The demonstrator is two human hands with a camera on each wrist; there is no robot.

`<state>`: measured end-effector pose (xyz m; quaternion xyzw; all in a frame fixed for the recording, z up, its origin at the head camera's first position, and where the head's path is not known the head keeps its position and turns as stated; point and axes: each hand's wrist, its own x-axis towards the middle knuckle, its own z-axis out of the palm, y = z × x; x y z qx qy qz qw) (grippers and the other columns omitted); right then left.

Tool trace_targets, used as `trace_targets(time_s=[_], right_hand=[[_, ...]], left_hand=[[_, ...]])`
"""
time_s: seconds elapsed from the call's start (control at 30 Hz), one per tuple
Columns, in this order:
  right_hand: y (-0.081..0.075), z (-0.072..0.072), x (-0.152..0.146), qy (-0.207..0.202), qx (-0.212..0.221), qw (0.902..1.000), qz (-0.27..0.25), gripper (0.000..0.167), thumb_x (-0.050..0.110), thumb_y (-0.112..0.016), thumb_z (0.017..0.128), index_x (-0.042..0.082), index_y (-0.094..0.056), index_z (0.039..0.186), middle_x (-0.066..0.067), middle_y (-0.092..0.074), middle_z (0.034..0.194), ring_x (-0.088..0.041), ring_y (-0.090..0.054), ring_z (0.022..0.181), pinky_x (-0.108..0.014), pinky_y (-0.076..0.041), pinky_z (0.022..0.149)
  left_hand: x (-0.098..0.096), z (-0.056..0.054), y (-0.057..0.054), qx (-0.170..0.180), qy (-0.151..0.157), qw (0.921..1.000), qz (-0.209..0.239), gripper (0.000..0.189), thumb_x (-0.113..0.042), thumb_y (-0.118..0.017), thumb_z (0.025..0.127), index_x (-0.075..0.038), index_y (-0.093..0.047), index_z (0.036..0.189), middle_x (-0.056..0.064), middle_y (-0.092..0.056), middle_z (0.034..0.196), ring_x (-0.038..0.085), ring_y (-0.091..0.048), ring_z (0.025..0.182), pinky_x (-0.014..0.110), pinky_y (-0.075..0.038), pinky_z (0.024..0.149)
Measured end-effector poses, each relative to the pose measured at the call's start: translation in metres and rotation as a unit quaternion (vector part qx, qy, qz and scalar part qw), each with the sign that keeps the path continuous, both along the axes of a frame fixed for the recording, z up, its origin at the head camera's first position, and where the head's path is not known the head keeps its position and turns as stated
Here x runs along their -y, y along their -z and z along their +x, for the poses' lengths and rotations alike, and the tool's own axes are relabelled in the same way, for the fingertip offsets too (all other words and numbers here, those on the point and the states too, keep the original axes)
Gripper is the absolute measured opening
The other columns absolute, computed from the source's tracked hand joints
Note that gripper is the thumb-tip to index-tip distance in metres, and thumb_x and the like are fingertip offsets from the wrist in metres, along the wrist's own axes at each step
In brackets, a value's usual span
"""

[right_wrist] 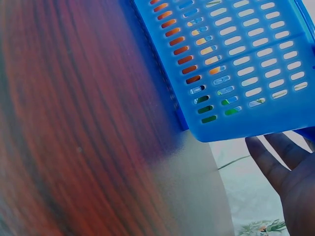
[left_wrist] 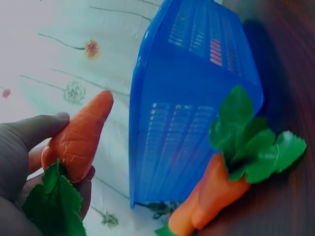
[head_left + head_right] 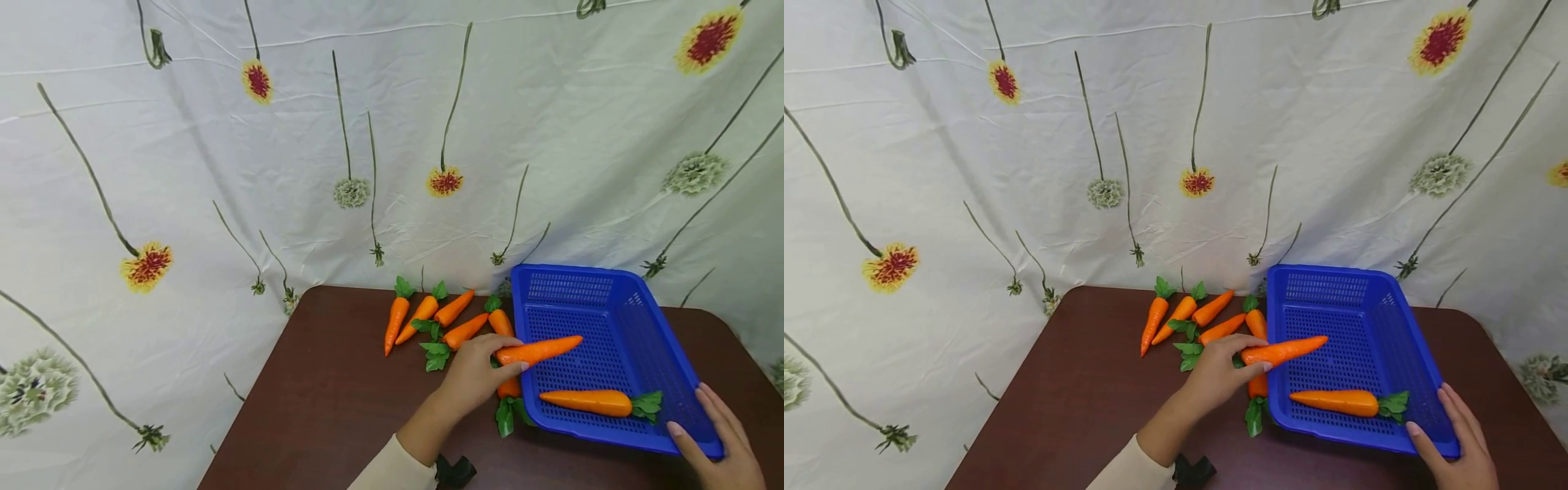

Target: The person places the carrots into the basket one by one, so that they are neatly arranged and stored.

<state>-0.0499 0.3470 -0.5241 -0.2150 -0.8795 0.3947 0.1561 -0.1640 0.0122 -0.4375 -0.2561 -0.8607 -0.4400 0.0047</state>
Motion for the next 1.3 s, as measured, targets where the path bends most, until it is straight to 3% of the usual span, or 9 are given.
trace_targets(time_s=[0.3,0.47,0.53,0.6,0.73,0.8,0.97,1.2,1.3], right_hand=[[0.002,0.0,0.0,0.0,-0.01,0.9999,0.002,0.078,0.029,-0.062,0.099,0.013,-0.019,0.162,-0.002,-0.004,0.172,-0.032,-0.005,0.159,-0.052,-0.005,0.128],[0.004,0.001,0.0,0.005,-0.018,0.9998,0.011,0.077,0.028,-0.063,0.099,0.015,-0.021,0.162,0.003,-0.006,0.172,-0.03,-0.008,0.158,-0.02,-0.001,0.121],[0.004,0.001,0.0,0.006,-0.019,0.9997,0.014,0.077,0.028,-0.063,0.099,0.015,-0.022,0.162,0.003,-0.007,0.172,-0.03,-0.008,0.158,-0.014,0.0,0.117],[0.004,0.001,0.0,0.005,-0.02,0.9997,0.014,0.077,0.028,-0.063,0.099,0.015,-0.022,0.162,0.001,-0.007,0.172,-0.031,-0.008,0.158,-0.018,-0.001,0.12],[0.003,0.001,-0.001,-0.005,-0.013,0.9998,0.012,0.078,0.028,-0.062,0.099,0.013,-0.02,0.162,-0.007,-0.007,0.172,-0.033,-0.005,0.158,-0.05,-0.004,0.128],[0.003,0.001,-0.002,-0.009,-0.011,0.9998,0.011,0.078,0.028,-0.062,0.099,0.013,-0.019,0.162,-0.009,-0.007,0.172,-0.033,-0.004,0.158,-0.055,-0.004,0.127],[0.003,0.002,-0.002,-0.01,-0.013,0.9998,0.012,0.078,0.028,-0.063,0.099,0.013,-0.02,0.162,-0.005,-0.006,0.172,-0.03,-0.004,0.159,-0.051,-0.004,0.127],[0.001,0.001,-0.001,-0.007,0.0,0.9999,0.009,0.079,0.029,-0.062,0.099,0.011,-0.018,0.162,-0.015,-0.008,0.171,-0.039,-0.006,0.157,-0.065,-0.009,0.123],[0.002,0.001,-0.001,-0.003,-0.002,0.9999,0.009,0.078,0.029,-0.062,0.099,0.013,-0.019,0.162,-0.011,-0.008,0.172,-0.035,-0.006,0.158,-0.051,-0.006,0.128]], left_hand=[[-0.018,0.005,0.004,-0.061,0.035,0.997,-0.034,0.029,-0.037,-0.074,0.092,-0.026,-0.074,0.119,-0.011,-0.071,0.121,0.001,-0.063,0.109,0.011,-0.049,0.088],[-0.026,0.008,0.006,-0.085,0.061,0.9932,-0.052,0.033,-0.037,-0.072,0.094,-0.027,-0.072,0.124,-0.01,-0.067,0.125,0.003,-0.061,0.116,0.013,-0.049,0.095],[-0.029,0.01,0.007,-0.087,0.07,0.9919,-0.06,0.034,-0.036,-0.071,0.094,-0.028,-0.071,0.127,-0.01,-0.066,0.127,0.004,-0.06,0.118,0.013,-0.048,0.096],[-0.032,0.012,0.007,-0.092,0.08,0.9899,-0.071,0.034,-0.034,-0.07,0.096,-0.029,-0.07,0.13,-0.01,-0.064,0.129,0.004,-0.059,0.12,0.012,-0.047,0.097],[-0.036,0.014,0.007,-0.096,0.106,0.9853,-0.093,0.035,-0.029,-0.068,0.098,-0.029,-0.067,0.133,-0.011,-0.062,0.133,0.003,-0.056,0.123,0.01,-0.045,0.098],[-0.039,0.016,0.008,-0.099,0.115,0.983,-0.103,0.036,-0.029,-0.068,0.098,-0.028,-0.067,0.134,-0.011,-0.061,0.134,0.003,-0.055,0.123,0.01,-0.044,0.099],[-0.044,0.018,0.009,-0.11,0.121,0.9794,-0.119,0.037,-0.032,-0.067,0.098,-0.029,-0.066,0.135,-0.012,-0.062,0.134,0.001,-0.055,0.123,0.009,-0.042,0.101],[-0.052,0.022,0.009,-0.099,0.134,0.9761,-0.14,0.04,-0.038,-0.066,0.098,-0.032,-0.062,0.138,-0.016,-0.059,0.138,-0.002,-0.053,0.128,0.009,-0.042,0.103],[-0.053,0.022,0.012,-0.093,0.133,0.9778,-0.133,0.052,-0.042,-0.068,0.096,-0.032,-0.055,0.145,-0.014,-0.053,0.147,0.001,-0.049,0.136,0.017,-0.042,0.109]])
